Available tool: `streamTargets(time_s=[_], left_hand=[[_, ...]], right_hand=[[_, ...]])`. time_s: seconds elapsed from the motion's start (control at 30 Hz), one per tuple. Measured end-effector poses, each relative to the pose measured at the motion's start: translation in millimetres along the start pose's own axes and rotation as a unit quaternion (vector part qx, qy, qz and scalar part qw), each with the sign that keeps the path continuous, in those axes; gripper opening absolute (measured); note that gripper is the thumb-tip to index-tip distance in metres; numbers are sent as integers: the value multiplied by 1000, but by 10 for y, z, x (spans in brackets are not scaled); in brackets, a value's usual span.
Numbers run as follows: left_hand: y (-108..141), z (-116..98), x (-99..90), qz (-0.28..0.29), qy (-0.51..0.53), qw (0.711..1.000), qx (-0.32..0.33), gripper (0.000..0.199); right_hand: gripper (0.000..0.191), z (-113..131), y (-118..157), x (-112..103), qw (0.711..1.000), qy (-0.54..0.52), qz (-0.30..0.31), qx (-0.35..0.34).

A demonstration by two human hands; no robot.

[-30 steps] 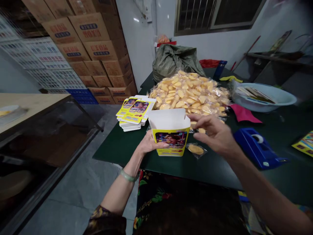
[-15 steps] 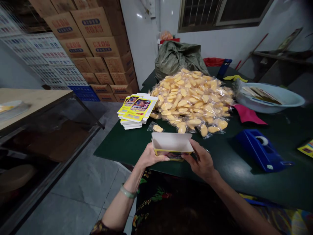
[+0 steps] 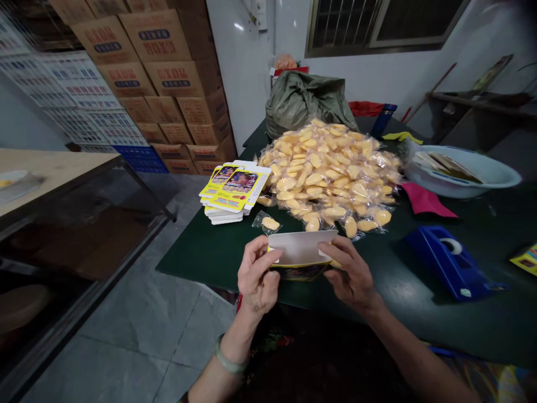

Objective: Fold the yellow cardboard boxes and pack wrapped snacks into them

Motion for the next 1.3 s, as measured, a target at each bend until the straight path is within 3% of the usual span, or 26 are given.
streamTargets(time_s=[0.1,0.2,0.27,0.33,0.43,0.5,0.6,0.77,0.83,0.97,1.1,1.3], left_hand=[[-45,-45,42,-31,22,994,-104,21],[-72,-1,74,-30,119,965,-233,15],[-84,55,100,22,200,930,-308,31],[-107,90,116,91,234,908,-336,33],[-166,95,119,124,244,906,-322,17],[-210,71,128,99,259,912,-303,9],[-246,25,158,50,282,915,-286,9],[-214,0,184,-21,307,910,-278,7],[-188,4,177,-29,310,912,-265,13],[-157,10,144,11,288,931,-224,12],[-182,2,121,74,265,938,-211,14],[-278,-56,61,107,241,950,-167,5]], right_hand=[[23,58,-52,13,996,-24,-55,67],[14,71,-107,39,976,-105,-100,162],[21,47,-133,39,956,-178,-113,207],[32,13,-157,26,946,-219,-81,224],[26,-20,-185,-20,959,-204,-19,194],[21,-10,-192,-56,971,-186,-13,149],[28,61,-175,-86,984,-155,-11,92],[38,209,-129,-89,990,-107,50,79],[35,240,-129,-86,992,-98,45,73],[24,269,-164,-80,998,-49,-14,48],[18,293,-199,-65,997,-27,-14,67],[19,382,-185,-39,998,28,-33,55]])
Point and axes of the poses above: each hand's wrist, its own y-axis away from the middle knuckle, its own x-axis out of the palm, z = x × y, the point moved 3 cm from there along -y, towards the middle knuckle, and after that the axes turned 14 degrees about -y, right-handed, at the moved point
